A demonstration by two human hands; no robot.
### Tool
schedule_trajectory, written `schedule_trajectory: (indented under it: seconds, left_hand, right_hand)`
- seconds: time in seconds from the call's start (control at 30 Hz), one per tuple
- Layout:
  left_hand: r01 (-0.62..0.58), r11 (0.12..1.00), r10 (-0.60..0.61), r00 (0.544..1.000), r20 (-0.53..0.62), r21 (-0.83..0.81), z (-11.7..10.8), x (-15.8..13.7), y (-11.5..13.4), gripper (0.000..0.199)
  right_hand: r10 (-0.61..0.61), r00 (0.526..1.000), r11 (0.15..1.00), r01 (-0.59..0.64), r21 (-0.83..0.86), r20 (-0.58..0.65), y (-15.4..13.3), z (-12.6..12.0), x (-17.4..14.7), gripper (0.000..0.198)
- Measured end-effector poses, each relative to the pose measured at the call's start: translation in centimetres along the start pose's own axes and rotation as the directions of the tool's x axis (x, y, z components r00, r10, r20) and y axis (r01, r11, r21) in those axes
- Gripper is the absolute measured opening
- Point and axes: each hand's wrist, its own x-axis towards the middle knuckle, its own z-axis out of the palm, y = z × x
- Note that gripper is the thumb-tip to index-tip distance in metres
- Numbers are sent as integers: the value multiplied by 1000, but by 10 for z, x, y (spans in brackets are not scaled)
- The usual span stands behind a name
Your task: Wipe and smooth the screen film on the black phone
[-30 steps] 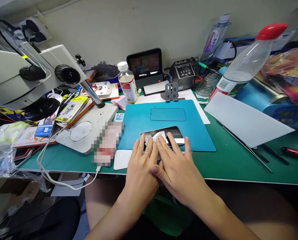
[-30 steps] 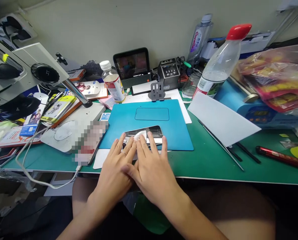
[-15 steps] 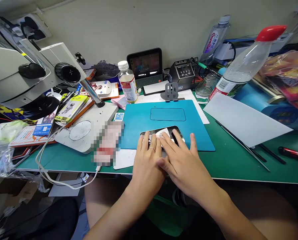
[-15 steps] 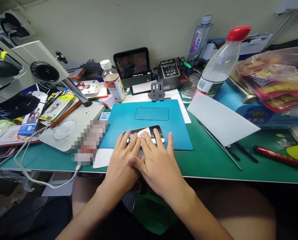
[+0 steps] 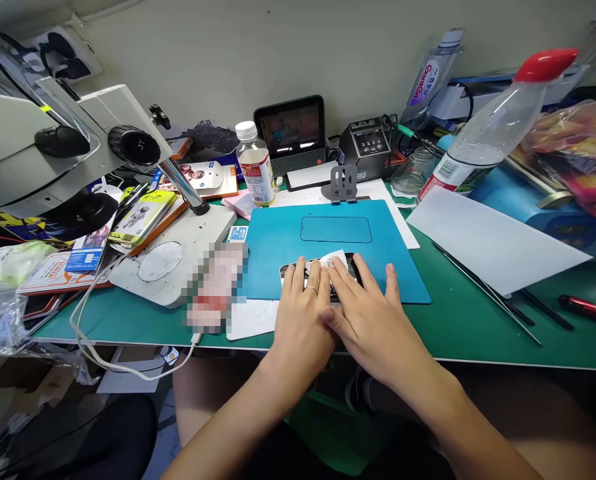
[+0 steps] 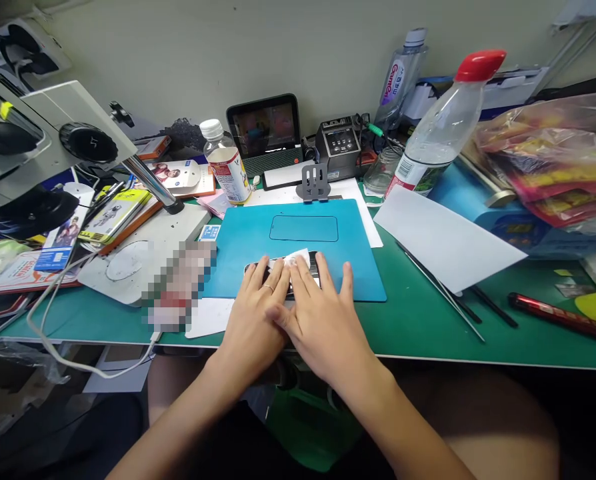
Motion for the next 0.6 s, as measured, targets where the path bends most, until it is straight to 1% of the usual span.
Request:
schedule_trajectory:
  seconds: [0.07, 0.13, 0.33, 0.4, 0.53, 0.6]
  left_hand:
    - [23, 1000, -22, 1000, 8, -19, 0, 9, -1, 53]
    - [25, 1000, -25, 1000, 2, -15, 0, 11, -1, 52]
    - [-74, 997, 74, 996, -47, 12, 2, -11, 8, 57]
    - [-63, 998, 63, 997, -42, 7, 3, -5, 8, 56]
    - [-23, 1000, 23, 999, 23, -6, 1, 19, 5, 54]
    - [-21, 1000, 21, 999, 27, -3, 0, 23, 5, 54]
  right_hand:
    - [26, 1000, 1000, -26, -1, 8, 2, -3, 8, 79]
    - [31, 1000, 999, -31, -9, 5, 4, -4, 10, 80]
    - [-7, 999, 999, 6, -33, -35, 1, -1, -12, 81]
    - [0, 1000, 1000, -1, -27, -28, 3, -2, -9, 80]
    - [54, 999, 998, -54, -31, 5, 9, -7, 7, 78]
    - [57, 998, 998, -57, -38, 6, 10, -9, 9, 78]
